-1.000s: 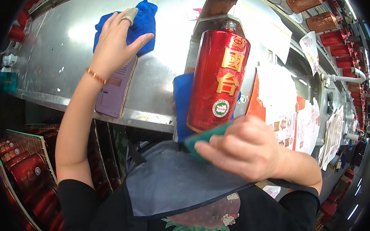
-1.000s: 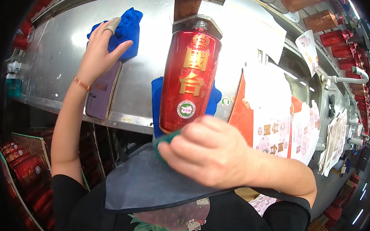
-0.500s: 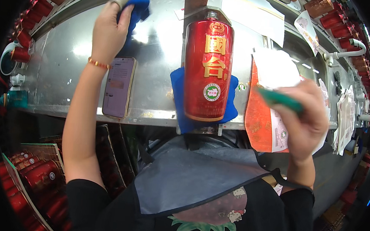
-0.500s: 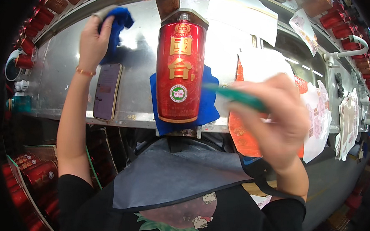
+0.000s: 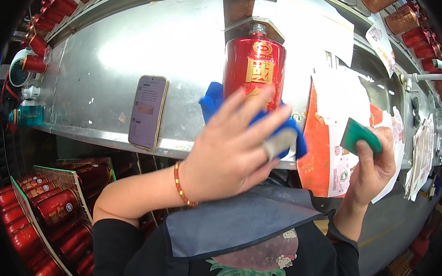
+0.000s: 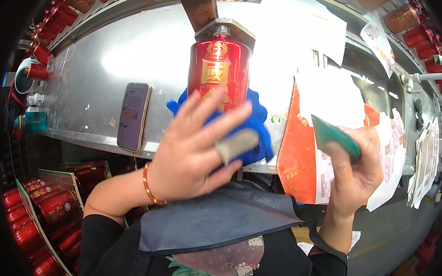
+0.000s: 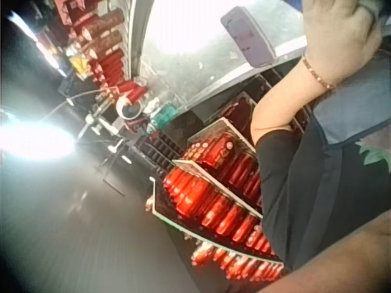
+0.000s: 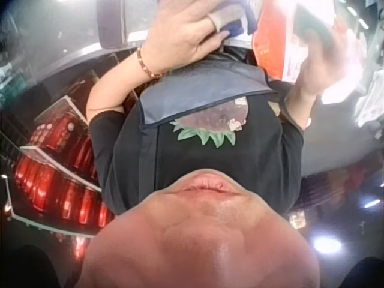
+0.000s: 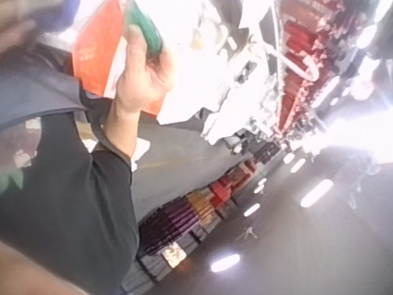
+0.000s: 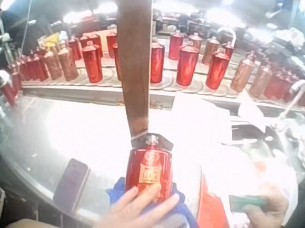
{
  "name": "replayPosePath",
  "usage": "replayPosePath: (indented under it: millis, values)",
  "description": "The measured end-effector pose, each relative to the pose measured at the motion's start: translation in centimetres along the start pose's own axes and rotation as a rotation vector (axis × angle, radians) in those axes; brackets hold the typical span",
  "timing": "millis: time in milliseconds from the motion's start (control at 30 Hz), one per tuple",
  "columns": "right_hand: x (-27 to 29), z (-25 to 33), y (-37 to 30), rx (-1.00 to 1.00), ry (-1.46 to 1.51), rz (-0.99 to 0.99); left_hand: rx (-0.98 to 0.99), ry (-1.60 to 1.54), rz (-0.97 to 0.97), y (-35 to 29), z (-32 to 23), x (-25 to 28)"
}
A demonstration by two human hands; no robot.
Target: The person wipes the exterior of red cylindrical containers with a green sponge and a blue cloth. They rotate each container to clean all sides, then place it back on the metal counter among other similar containers.
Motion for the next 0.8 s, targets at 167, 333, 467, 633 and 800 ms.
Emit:
replayPosePath:
  millis: [167,333,467,633,800]
  values:
    - [-0.3,-0.9,1.4,-0.003,0.057,-0.025,0.004,0.160,-0.312,7.3,2.3,0.7]
    - [0.1,-1.2,1.1,-0.009,0.059,-0.032,0.033,0.145,-0.217,4.6,0.1,0.1]
    - [-0.2,-0.8,0.6,-0.025,0.076,-0.007,-0.005,0.066,-0.032,0.6,-1.4,-1.0]
    - [-0.6,-0.1,1.0,0.013,0.060,-0.015,-0.067,0.109,-0.211,6.2,1.5,0.4]
    - [-0.2,0.6,1.1,0.038,0.053,-0.030,-0.217,0.154,-0.174,7.3,2.0,0.4]
Point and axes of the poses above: each hand's wrist, its own y-axis towards the middle knuckle, its own x-axis out of the back of the hand, z = x × y, the point moved 2 cm from there along y, towards the middle knuckle, and after that the axes turned 10 degrees about x, right-handed, at the moved point
